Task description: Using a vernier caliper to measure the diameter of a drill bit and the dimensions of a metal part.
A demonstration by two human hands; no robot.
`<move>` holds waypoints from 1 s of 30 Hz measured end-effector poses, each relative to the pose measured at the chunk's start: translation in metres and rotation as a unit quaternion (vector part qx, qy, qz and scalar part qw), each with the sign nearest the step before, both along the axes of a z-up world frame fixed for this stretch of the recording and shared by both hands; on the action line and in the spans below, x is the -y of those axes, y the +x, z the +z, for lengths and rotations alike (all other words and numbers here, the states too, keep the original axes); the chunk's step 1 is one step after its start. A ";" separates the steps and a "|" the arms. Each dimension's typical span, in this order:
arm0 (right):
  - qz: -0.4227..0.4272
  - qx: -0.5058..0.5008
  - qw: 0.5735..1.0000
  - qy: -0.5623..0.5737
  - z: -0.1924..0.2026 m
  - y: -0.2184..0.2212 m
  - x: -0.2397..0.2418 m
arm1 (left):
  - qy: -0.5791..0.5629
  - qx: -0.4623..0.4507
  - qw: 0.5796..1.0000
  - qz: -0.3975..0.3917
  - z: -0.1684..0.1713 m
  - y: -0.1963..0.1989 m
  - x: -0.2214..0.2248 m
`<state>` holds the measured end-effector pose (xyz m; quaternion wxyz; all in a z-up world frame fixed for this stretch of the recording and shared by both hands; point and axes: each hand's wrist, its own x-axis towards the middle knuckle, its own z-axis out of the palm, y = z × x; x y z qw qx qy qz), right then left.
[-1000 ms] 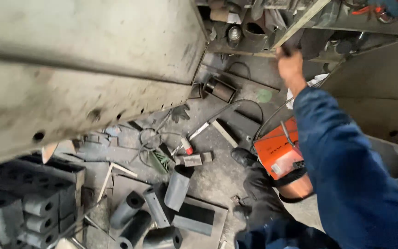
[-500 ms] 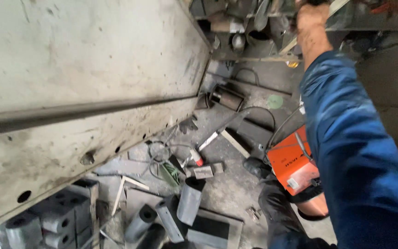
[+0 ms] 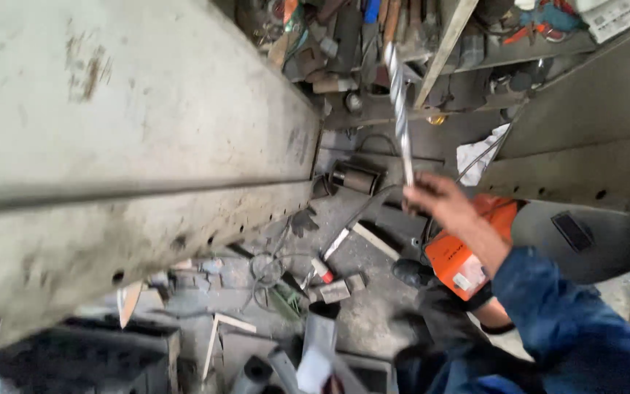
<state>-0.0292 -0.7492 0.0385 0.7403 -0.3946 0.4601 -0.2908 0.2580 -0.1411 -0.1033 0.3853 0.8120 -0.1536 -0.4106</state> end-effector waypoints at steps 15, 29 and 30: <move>0.227 -0.034 0.970 -0.079 0.149 0.006 -0.159 | -0.244 0.056 0.923 -0.292 0.324 -0.065 0.390; 0.204 0.026 0.978 -0.037 0.198 0.042 -0.205 | -0.362 -0.105 0.902 -0.209 0.309 0.008 0.356; 0.164 0.019 0.986 -0.022 0.205 0.043 -0.202 | -0.371 -0.101 0.904 -0.188 0.304 0.010 0.355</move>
